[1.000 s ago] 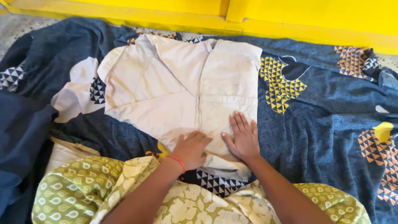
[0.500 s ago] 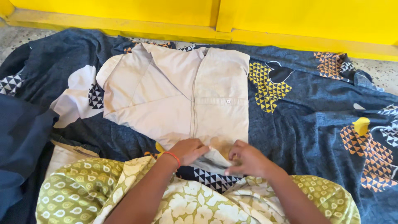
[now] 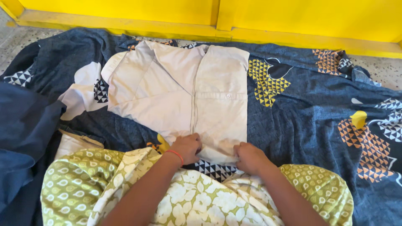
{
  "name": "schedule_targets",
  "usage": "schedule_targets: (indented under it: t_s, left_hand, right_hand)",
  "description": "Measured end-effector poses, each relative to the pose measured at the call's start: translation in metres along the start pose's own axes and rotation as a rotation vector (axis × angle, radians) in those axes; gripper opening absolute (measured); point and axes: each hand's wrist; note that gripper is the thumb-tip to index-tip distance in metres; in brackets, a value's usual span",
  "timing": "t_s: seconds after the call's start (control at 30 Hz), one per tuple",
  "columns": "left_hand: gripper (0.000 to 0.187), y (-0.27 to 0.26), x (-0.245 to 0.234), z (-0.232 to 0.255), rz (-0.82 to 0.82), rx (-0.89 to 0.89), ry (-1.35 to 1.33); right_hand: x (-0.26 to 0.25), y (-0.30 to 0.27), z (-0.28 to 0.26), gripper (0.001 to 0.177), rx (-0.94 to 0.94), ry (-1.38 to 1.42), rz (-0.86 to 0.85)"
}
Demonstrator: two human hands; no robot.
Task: The person folds a light-colored shirt on a patterned blanket. They button the shirt, lay it flat, smooth the fabric, fold the sleeves inward, fold the sides toward the center, and then fold the bottom up to create a compact rectangle.
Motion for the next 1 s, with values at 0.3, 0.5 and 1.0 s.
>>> schedule_targets:
  t_s: [0.3, 0.5, 1.0]
  left_hand:
    - [0.023, -0.005, -0.011, 0.017, 0.147, 0.2, 0.044]
    - [0.017, -0.001, 0.009, 0.004, 0.062, 0.14, 0.087]
    - [0.031, -0.002, 0.008, 0.018, -0.102, 0.02, -0.058]
  right_hand:
    - [0.002, -0.002, -0.007, 0.026, -0.071, 0.267, 0.228]
    - [0.008, -0.01, -0.002, 0.012, 0.116, 0.002, 0.161]
    - [0.032, 0.022, 0.028, 0.014, -0.005, 0.205, -0.178]
Point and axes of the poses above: each hand's wrist, its own y-axis towards the middle knuckle, its own x-axis out of the palm, z = x × y, and after that the axes turned 10 degrees about x, right-handed
